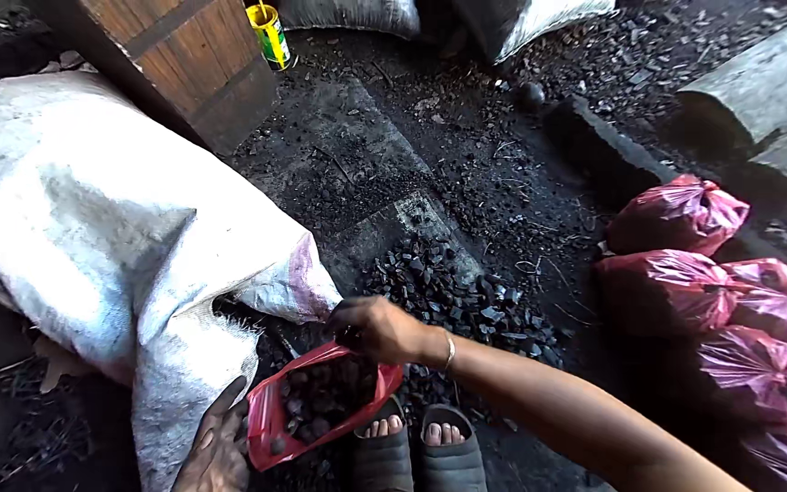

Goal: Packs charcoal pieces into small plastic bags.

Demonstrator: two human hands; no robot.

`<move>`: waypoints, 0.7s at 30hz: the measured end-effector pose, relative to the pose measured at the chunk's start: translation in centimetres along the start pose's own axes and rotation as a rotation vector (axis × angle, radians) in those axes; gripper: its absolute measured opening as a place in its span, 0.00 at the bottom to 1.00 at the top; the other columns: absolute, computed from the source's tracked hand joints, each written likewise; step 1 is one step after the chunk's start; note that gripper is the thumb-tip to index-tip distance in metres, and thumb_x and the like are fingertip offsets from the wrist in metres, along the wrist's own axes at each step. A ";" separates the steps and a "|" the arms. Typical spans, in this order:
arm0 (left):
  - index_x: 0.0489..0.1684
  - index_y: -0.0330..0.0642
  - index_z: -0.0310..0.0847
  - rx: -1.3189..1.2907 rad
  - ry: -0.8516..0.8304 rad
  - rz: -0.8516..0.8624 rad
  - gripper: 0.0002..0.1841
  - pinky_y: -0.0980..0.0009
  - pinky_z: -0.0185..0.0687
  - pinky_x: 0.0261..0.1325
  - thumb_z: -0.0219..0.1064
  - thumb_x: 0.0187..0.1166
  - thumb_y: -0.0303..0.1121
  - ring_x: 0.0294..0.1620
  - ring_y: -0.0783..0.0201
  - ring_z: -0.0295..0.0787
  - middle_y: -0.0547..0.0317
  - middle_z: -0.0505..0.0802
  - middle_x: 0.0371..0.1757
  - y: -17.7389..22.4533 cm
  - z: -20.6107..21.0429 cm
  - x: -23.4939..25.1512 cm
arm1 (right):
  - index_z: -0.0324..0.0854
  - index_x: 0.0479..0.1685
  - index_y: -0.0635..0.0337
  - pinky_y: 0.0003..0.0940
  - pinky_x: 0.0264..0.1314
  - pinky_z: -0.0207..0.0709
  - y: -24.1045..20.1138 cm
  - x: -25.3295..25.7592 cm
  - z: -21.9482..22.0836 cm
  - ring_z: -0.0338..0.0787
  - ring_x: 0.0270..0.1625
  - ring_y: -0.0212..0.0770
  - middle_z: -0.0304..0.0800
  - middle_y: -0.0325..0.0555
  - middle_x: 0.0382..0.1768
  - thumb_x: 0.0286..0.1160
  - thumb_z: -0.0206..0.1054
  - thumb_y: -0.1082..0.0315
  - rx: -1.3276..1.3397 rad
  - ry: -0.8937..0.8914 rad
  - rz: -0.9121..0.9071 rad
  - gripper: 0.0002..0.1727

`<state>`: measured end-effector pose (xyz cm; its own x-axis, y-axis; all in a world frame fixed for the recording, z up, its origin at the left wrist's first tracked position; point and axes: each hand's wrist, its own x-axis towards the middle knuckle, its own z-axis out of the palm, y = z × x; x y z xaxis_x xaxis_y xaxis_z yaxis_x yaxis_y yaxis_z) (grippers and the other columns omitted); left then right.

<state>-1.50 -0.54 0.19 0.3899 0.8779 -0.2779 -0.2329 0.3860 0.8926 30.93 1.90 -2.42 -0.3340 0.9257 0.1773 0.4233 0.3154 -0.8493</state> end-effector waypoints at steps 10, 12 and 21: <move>0.88 0.43 0.58 0.263 -0.263 -0.019 0.35 0.54 0.84 0.68 0.58 0.86 0.52 0.69 0.54 0.85 0.50 0.84 0.74 0.1 1.1 0.1 | 0.82 0.72 0.44 0.69 0.69 0.78 15.5 -7.7 -8.5 0.87 0.68 0.60 0.87 0.55 0.67 0.67 0.74 0.38 -0.451 0.022 0.985 0.35; 0.89 0.41 0.57 0.178 -0.223 -0.042 0.36 0.50 0.83 0.69 0.60 0.85 0.51 0.70 0.49 0.84 0.45 0.83 0.75 0.0 0.1 0.2 | 0.80 0.75 0.42 0.68 0.69 0.78 15.4 -7.2 -7.1 0.85 0.71 0.61 0.85 0.55 0.70 0.68 0.73 0.42 -0.506 0.005 1.006 0.33; 0.88 0.42 0.60 0.081 -0.212 -0.038 0.35 0.51 0.87 0.64 0.62 0.84 0.48 0.70 0.49 0.84 0.43 0.82 0.75 -0.4 -0.7 -0.3 | 0.93 0.51 0.42 0.64 0.66 0.81 16.8 -9.1 -8.3 0.92 0.58 0.50 0.96 0.44 0.50 0.66 0.75 0.47 -0.374 0.142 0.966 0.18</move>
<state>-2.16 -0.80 -0.36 0.5776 0.7808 -0.2384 -0.1452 0.3856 0.9111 48.04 0.45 -14.20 0.3771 0.8265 -0.4179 0.6991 -0.5500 -0.4569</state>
